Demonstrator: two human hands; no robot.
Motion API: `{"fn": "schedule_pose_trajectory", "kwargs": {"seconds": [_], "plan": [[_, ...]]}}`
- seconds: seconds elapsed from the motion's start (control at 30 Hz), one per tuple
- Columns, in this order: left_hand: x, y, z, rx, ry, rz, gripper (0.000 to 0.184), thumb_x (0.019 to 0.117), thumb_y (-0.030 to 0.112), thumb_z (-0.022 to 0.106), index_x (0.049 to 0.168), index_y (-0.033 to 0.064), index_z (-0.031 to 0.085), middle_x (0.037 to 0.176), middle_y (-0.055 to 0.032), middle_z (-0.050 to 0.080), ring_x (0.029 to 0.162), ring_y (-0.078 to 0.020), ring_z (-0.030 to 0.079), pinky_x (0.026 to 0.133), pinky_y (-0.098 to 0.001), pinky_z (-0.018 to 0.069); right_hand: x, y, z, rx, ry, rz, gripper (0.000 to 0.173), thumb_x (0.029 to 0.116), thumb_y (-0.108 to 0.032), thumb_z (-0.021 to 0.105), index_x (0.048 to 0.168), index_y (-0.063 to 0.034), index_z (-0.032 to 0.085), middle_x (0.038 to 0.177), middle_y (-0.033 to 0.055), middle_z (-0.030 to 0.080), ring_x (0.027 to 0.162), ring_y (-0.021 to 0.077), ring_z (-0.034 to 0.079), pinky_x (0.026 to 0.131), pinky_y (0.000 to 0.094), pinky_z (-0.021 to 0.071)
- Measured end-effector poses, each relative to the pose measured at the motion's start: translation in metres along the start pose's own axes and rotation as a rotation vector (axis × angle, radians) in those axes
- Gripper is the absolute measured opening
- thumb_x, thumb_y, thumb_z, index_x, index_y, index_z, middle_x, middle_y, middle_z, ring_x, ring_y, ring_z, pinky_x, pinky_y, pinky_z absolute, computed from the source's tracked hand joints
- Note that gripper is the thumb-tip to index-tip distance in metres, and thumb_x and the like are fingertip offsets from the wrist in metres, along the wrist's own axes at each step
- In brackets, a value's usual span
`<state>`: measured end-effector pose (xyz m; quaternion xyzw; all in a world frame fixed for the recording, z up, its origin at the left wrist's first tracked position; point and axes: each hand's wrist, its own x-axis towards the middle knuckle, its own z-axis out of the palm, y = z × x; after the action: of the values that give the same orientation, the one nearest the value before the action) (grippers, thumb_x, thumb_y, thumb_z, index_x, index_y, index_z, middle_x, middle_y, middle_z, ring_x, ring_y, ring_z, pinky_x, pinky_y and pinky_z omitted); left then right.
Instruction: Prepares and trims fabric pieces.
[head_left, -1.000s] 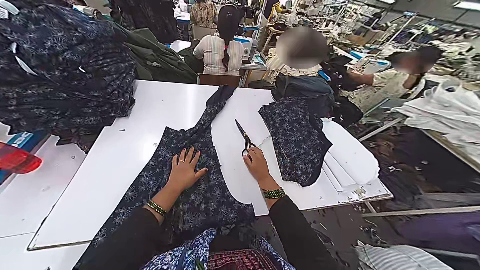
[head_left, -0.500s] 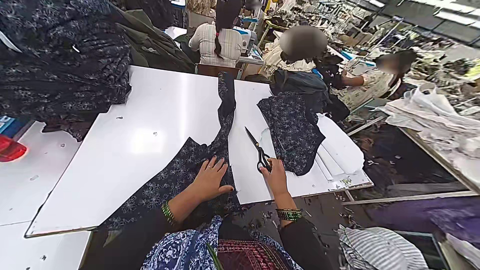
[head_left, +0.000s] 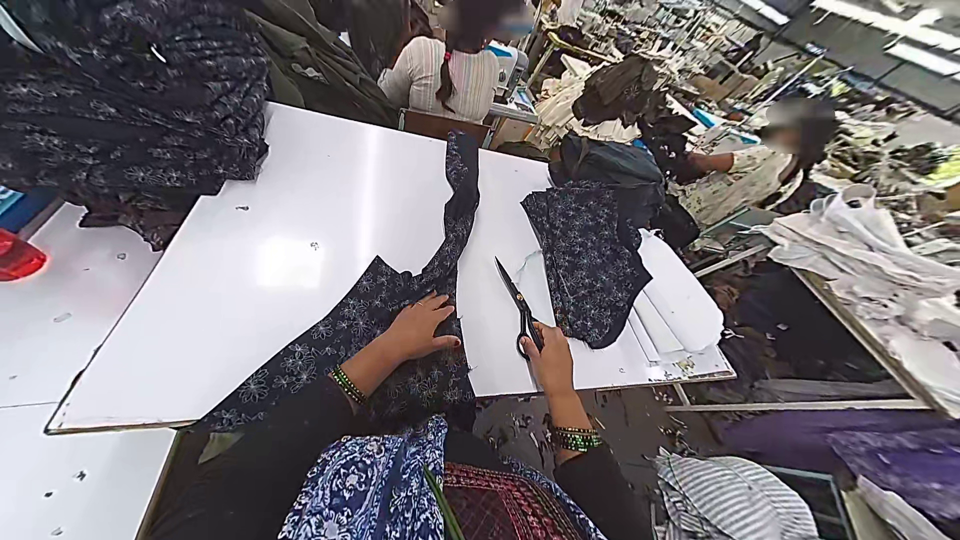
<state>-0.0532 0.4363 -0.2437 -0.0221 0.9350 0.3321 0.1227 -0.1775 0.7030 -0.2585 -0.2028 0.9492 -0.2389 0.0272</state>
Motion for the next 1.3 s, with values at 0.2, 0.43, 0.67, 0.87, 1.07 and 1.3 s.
{"fn": "schedule_pose_trajectory", "kwargs": {"seconds": [0.2,0.43,0.67,0.87,1.07,1.3], "plan": [[-0.046,0.036,-0.042,-0.277,0.297,0.584,0.028,0.1027,0.018,0.057,0.11,-0.0019,0.075,0.107,-0.0156,0.075,0.105,-0.0217,0.07,0.098,-0.038,0.0526,-0.004,0.013,0.02,0.006,0.222,-0.209,0.035,0.0971,-0.016,0.061,0.122,0.0073,0.068,0.114,0.0313,0.067,0.11,0.0501,0.064,0.096,0.0649,0.0476],[-0.069,0.042,-0.043,-0.408,0.302,0.767,0.022,0.1003,0.014,0.06,0.102,-0.0023,0.075,0.093,-0.0036,0.075,0.089,0.0028,0.067,0.084,-0.014,0.0528,-0.001,0.014,0.018,-0.012,0.155,-0.204,0.032,0.1014,-0.018,0.054,0.117,0.0049,0.071,0.12,0.0318,0.065,0.116,0.0505,0.06,0.099,0.0664,0.0436],[-0.04,0.012,0.006,0.065,-0.037,0.129,0.064,0.1011,0.042,0.062,0.151,0.0041,0.049,0.161,-0.0182,0.039,0.153,-0.0362,0.029,0.123,-0.0596,0.0181,0.003,-0.007,-0.004,0.007,-0.034,0.043,0.044,0.0974,-0.016,0.068,0.134,0.007,0.057,0.118,0.0305,0.063,0.114,0.0468,0.06,0.1,0.0619,0.0443],[-0.01,-0.022,0.027,0.226,0.003,0.013,0.099,0.0926,0.073,0.051,0.164,0.0116,0.022,0.173,-0.0069,0.011,0.16,-0.0304,0.002,0.124,-0.0632,0.006,0.005,-0.033,-0.037,-0.099,-0.362,0.328,0.056,0.0886,-0.026,0.077,0.132,0.0021,0.056,0.108,0.0216,0.068,0.101,0.0358,0.065,0.091,0.0564,0.0495],[0.002,-0.028,0.013,0.224,0.013,-0.011,0.105,0.0877,0.077,0.055,0.165,0.0149,0.02,0.174,-0.0046,0.01,0.16,-0.0314,0.002,0.123,-0.0639,0.0081,-0.033,-0.007,-0.043,0.296,-0.496,0.31,0.022,0.093,-0.001,0.064,0.113,0.0059,0.058,0.075,0.0022,0.056,0.058,0.0073,0.053,0.058,0.0251,0.0487],[0.025,-0.023,0.004,0.204,0.051,-0.058,0.111,0.0768,0.078,0.068,0.163,0.0225,0.029,0.172,-0.0066,0.017,0.159,-0.0373,0.005,0.116,-0.0737,0.0146,-0.123,0.012,-0.044,0.641,-0.901,0.232,0.095,0.0586,-0.095,0.064,0.107,-0.0148,0.049,0.071,-0.0128,0.052,0.058,-0.0029,0.049,0.056,0.0169,0.0442]]}}
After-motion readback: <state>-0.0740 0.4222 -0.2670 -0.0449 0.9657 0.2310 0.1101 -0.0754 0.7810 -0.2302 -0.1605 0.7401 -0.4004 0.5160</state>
